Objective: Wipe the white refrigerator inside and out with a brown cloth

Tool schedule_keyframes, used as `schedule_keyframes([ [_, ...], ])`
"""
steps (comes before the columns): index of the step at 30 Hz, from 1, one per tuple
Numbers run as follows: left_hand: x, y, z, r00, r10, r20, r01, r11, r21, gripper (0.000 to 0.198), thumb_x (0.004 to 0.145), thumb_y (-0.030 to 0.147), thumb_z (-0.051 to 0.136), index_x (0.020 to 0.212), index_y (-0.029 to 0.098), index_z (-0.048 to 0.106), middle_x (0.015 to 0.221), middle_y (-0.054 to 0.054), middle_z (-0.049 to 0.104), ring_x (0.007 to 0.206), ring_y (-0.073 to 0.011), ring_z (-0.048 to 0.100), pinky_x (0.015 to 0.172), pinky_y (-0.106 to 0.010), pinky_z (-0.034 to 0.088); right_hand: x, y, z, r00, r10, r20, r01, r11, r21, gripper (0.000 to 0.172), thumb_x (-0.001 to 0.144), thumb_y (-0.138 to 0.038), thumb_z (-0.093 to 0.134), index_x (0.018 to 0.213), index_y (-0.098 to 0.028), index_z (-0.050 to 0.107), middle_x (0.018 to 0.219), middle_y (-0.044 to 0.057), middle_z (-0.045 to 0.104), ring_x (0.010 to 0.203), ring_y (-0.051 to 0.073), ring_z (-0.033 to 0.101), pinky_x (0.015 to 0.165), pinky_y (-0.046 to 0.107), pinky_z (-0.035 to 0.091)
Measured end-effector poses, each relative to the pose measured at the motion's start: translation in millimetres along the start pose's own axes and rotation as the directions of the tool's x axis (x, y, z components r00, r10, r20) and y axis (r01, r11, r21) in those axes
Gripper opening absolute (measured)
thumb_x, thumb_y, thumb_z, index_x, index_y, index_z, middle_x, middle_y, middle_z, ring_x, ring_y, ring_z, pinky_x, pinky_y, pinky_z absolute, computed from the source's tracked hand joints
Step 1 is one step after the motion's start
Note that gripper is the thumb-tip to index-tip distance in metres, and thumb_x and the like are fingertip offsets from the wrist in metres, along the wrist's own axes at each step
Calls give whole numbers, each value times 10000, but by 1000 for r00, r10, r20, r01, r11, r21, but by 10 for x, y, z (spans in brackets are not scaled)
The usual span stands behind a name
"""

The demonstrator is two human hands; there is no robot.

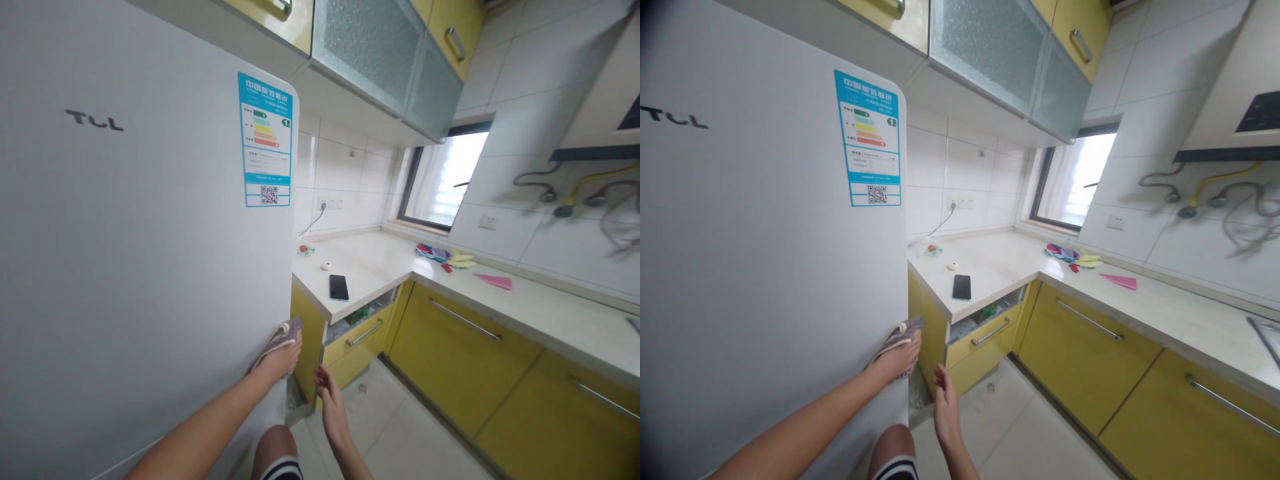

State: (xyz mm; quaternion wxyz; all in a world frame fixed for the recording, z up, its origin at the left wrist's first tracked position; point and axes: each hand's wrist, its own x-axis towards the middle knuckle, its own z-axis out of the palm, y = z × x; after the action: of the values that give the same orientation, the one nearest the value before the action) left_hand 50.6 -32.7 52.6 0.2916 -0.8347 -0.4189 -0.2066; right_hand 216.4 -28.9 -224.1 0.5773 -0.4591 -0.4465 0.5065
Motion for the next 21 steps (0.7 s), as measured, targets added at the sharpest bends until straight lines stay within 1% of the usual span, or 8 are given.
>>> schedule_keyframes([
  [3, -508, -153, 266, 998, 68, -3, -68, 997, 23, 686, 860, 366, 602, 1536, 486, 606, 1685, 86, 501, 1622, -320, 362, 1319, -525, 409, 49, -171, 68, 999, -36, 7, 36, 999, -41, 678, 848, -644, 685, 1370, -213, 731, 1454, 148, 685, 1333, 329, 670, 1224, 499, 481],
  [5, -906, -346, 365, 994, 112, -7, -111, 991, 69, 659, 878, 307, 524, 1501, 488, 642, 1633, 136, 550, 1634, -204, 309, 1324, -380, 409, 101, -287, 233, 997, -68, 25, 70, 994, -85, 716, 875, -727, 663, 1385, -228, 727, 1502, 140, 654, 1397, 332, 629, 1256, 492, 449],
  [7, -1340, -580, 346, 992, 126, -13, -123, 983, 138, 622, 929, 274, 466, 1488, 464, 662, 1595, 158, 581, 1628, -78, 214, 1322, -217, 331, 187, -456, 463, 991, -117, 58, 124, 983, -132, 773, 904, -766, 632, 1472, -243, 671, 1588, 124, 584, 1482, 327, 556, 1289, 487, 410],
  [9, -1784, -816, 199, 996, 88, -24, -80, 973, 215, 597, 970, 284, 469, 1528, 418, 634, 1614, 139, 561, 1628, -35, 113, 1348, -171, 190, 327, -725, 713, 978, -191, 85, 203, 965, -165, 848, 941, -775, 584, 1601, -245, 547, 1683, 110, 476, 1552, 312, 478, 1313, 484, 374],
  [12, -2371, -1131, -185, 993, -48, -111, 85, 928, 363, 638, 983, 359, 557, 1620, 376, 527, 1631, 79, 548, 1664, -93, 54, 1400, -293, -9, 651, -1308, 1052, 937, -339, 88, 350, 917, -191, 926, 976, -798, 491, 1694, -221, 402, 1742, 108, 377, 1598, 292, 411, 1330, 480, 338],
  [15, -2662, -1453, -671, 934, -210, -289, 322, 846, 425, 749, 995, 429, 645, 1695, 349, 391, 1636, 13, 552, 1686, -164, 94, 1405, -410, -19, 1032, -1878, 1324, 898, -420, 133, 438, 883, -168, 951, 967, -874, 383, 1583, -172, 561, 1621, 145, 545, 1522, 300, 512, 1299, 475, 383],
  [18, -2447, -1882, -1335, 812, -324, -485, 532, 753, 386, 829, 997, 438, 708, 1723, 324, 323, 1724, -69, 432, 1672, -283, 235, 1382, -527, 115, 1326, -2146, 1549, 900, -376, 221, 414, 895, -165, 1017, 915, -965, 306, 1262, -125, 764, 1241, 172, 776, 1268, 343, 689, 1148, 491, 533],
  [21, -1760, -2388, -2270, 701, -344, -625, 635, 700, 327, 805, 1013, 480, 686, 1711, 254, 356, 1773, -106, 350, 1658, -331, 274, 1357, -579, 180, 1478, -2085, 1718, 906, -398, 148, 420, 890, -180, 1007, 903, -979, 303, 1107, -122, 790, 1028, 159, 805, 1196, 358, 705, 1109, 493, 554],
])
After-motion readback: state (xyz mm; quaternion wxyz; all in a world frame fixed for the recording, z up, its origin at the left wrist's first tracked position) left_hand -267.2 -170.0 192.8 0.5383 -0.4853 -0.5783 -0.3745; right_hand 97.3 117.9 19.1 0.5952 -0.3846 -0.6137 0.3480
